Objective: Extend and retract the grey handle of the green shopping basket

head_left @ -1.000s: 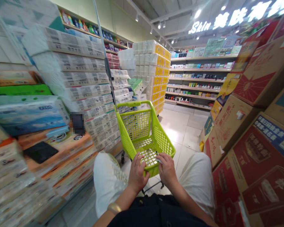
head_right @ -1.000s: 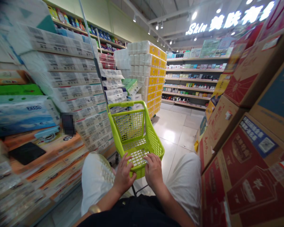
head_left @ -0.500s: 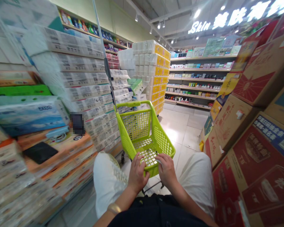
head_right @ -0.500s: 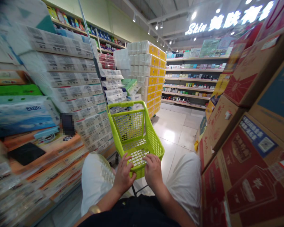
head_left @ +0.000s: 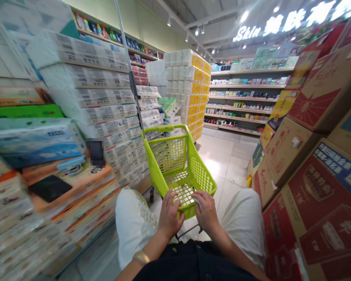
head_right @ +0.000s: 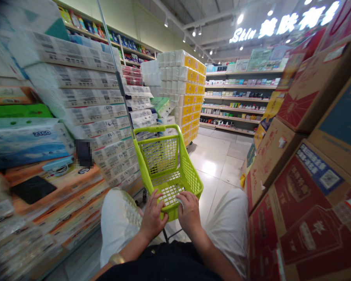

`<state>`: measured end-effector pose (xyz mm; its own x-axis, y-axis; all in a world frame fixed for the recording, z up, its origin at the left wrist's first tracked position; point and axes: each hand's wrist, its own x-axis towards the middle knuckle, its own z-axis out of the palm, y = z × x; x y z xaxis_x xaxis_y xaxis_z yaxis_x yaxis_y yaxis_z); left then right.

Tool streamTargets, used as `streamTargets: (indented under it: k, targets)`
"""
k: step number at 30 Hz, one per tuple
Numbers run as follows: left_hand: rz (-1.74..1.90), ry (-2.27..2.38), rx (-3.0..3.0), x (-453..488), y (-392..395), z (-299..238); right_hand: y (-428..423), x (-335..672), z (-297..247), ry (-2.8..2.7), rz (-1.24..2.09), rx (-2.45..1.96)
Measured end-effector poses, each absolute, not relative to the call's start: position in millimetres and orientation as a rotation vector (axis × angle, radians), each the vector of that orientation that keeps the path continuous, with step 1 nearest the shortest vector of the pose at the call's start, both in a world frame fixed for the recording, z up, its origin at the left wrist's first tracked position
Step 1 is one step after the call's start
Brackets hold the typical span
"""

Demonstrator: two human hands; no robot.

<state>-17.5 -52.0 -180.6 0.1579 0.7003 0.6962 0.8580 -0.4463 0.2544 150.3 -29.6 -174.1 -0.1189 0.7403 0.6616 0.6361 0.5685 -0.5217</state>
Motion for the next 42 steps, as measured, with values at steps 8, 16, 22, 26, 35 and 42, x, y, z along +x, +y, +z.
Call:
streamTargets:
  k: [8, 16, 22, 26, 35, 42]
  targets:
    - [-1.157, -1.502, -2.225, -18.7, -50.9, -181.0, -41.9, 137.7, -169.1, -1.952, 0.213, -0.989]
    - [-1.145, -1.528, -2.228, -17.7, -51.7, -181.6, -30.1, 150.1, -173.1, -1.807, 0.129, -1.119]
    - [-1.159, -1.494, -2.233, -19.1, -50.9, -182.4, -39.1, 140.6, -168.7, -1.938, 0.241, -0.974]
    - [-1.152, -1.481, -2.233, -19.7, -50.6, -183.2, -42.1, 136.4, -166.7, -2.011, 0.280, -0.905]
    - [-1.163, -1.504, -2.244, -19.1, -51.2, -180.9, -39.6, 140.6, -165.0, -1.890, 0.298, -0.983]
    - [-1.150, -1.500, -2.241, -19.3, -51.1, -181.9, -38.4, 141.8, -166.6, -1.917, 0.273, -0.984]
